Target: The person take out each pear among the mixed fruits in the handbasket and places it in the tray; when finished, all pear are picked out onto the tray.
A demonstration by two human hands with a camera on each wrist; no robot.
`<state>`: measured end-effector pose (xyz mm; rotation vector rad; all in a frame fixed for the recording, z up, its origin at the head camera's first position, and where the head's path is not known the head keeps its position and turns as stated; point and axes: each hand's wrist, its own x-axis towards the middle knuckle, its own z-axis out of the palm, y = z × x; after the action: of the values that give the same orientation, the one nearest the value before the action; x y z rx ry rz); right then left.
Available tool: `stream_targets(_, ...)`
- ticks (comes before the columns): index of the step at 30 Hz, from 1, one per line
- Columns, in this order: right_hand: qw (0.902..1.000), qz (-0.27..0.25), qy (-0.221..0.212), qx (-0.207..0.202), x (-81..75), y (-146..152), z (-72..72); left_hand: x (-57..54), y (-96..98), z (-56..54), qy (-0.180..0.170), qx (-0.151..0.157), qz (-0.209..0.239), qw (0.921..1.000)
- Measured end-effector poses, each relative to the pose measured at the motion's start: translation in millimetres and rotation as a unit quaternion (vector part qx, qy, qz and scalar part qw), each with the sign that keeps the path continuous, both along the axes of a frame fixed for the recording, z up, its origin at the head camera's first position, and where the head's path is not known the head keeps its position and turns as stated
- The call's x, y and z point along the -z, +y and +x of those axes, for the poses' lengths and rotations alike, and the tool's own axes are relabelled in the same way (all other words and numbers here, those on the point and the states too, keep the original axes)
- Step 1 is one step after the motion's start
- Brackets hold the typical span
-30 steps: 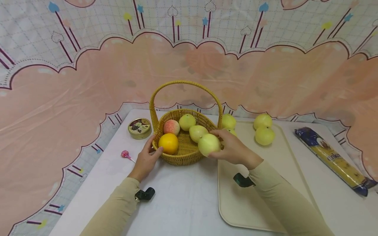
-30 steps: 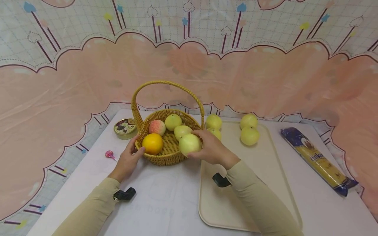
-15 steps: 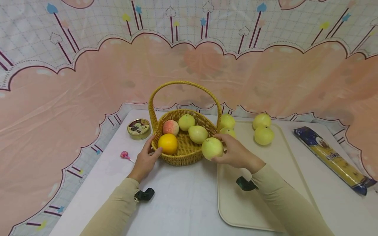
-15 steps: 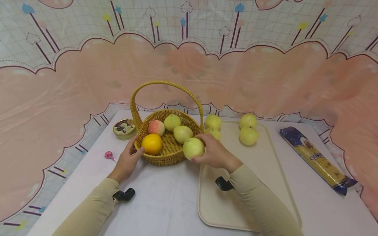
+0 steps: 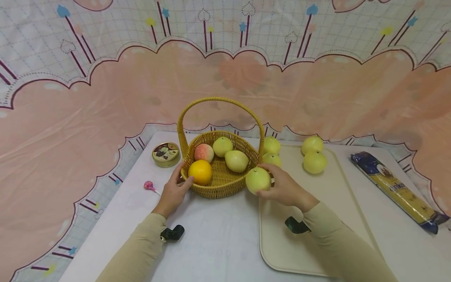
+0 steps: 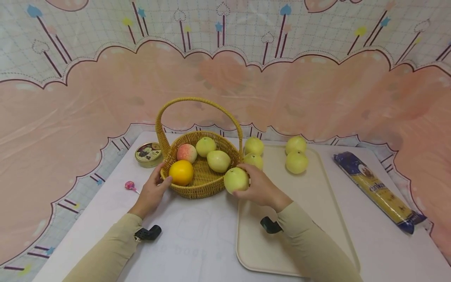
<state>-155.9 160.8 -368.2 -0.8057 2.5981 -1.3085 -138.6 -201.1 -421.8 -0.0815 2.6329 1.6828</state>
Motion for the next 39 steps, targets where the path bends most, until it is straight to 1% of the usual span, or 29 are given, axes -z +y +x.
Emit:
stream_targets(6, 0.9995, 0.005, -0.001, 0.032, 8.2, 11, 0.2, 1.3, -0.6, -1.0, -0.003, 0.0, 0.001, 1.0)
stream_targets(10, 0.9989, 0.002, -0.009, 0.045, 12.2, 19, 0.5, 2.4, -1.0, -1.4, -0.002, 0.0, 0.002, 1.0)
stream_targets(14, 0.9983, 0.01, -0.008, 0.057, 17.2, 26, 0.1, 2.7, -1.1, -1.2, 0.0, 0.001, 0.002, 1.0)
stream_targets(23, 0.9975, 0.012, -0.001, 0.07, 25.6, 36, -3.4, 2.0, -0.8, -0.7, 0.001, 0.001, 0.001, 1.0)
stream_targets(29, 0.9965, 0.022, -0.009, 0.081, 30.3, 40, -6.2, 2.0, -0.8, -1.0, 0.003, 0.003, 0.0, 1.0)
stream_targets(39, 0.9954, 0.01, -0.028, 0.09, 38.5, 43, -8.9, 1.3, -0.7, -0.5, 0.005, 0.003, -0.003, 1.0)
